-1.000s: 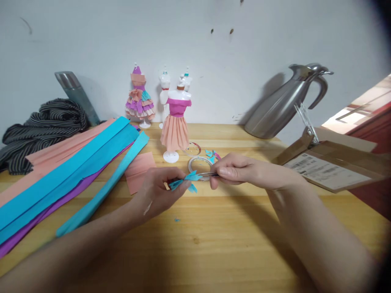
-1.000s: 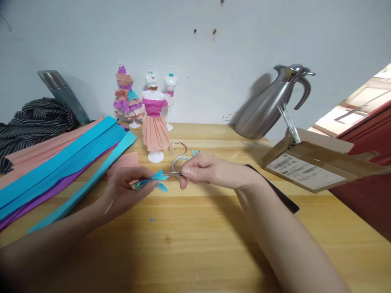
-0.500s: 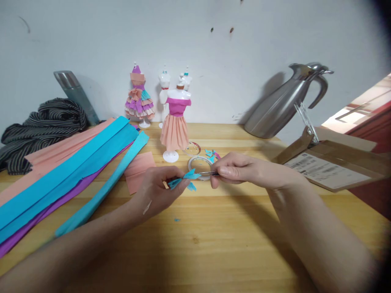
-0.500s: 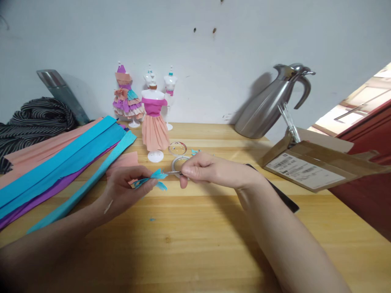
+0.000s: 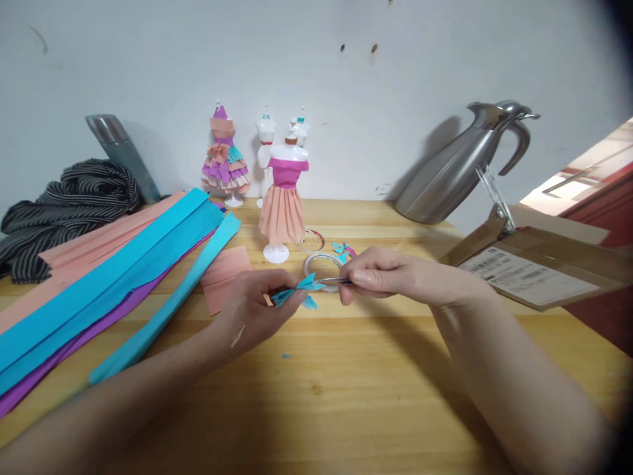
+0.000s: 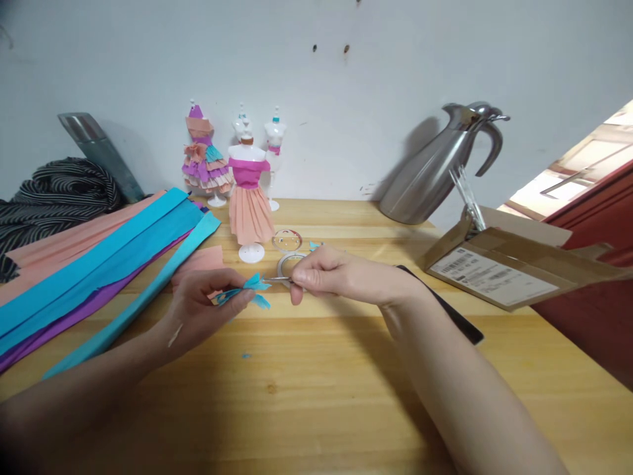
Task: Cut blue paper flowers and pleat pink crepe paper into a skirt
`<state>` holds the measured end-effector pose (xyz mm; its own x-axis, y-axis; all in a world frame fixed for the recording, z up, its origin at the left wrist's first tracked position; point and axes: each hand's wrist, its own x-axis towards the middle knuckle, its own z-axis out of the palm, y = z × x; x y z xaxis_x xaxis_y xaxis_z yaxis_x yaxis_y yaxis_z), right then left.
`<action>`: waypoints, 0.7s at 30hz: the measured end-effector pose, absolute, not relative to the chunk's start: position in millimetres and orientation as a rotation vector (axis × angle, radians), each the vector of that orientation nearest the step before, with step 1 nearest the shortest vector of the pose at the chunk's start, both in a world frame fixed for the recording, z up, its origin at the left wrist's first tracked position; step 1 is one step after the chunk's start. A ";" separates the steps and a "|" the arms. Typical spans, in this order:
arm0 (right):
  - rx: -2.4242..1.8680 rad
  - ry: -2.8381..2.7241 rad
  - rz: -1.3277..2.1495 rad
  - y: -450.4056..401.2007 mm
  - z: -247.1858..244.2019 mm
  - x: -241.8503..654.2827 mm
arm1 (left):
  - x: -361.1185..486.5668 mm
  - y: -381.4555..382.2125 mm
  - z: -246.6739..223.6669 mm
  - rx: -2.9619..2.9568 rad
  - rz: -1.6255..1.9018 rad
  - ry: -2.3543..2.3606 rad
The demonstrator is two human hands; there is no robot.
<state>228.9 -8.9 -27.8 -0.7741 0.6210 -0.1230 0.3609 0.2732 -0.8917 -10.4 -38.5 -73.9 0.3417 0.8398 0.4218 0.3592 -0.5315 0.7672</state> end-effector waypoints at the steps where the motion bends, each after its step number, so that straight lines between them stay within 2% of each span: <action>1: -0.909 -2.294 1.500 -9.0 -27.5 229.0 | -10.2 -38.4 -73.4 2.046 1.119 1.044; 21: -0.906 -2.290 1.531 -10.3 -27.4 226.4 | -10.1 -37.5 -77.7 2.032 1.117 1.057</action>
<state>226.4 -10.3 -27.4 -0.7788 0.6123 -0.1362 0.3599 0.2582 -0.8966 -10.1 -37.5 -77.7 0.3339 0.8502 0.4071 0.3601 -0.5142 0.7784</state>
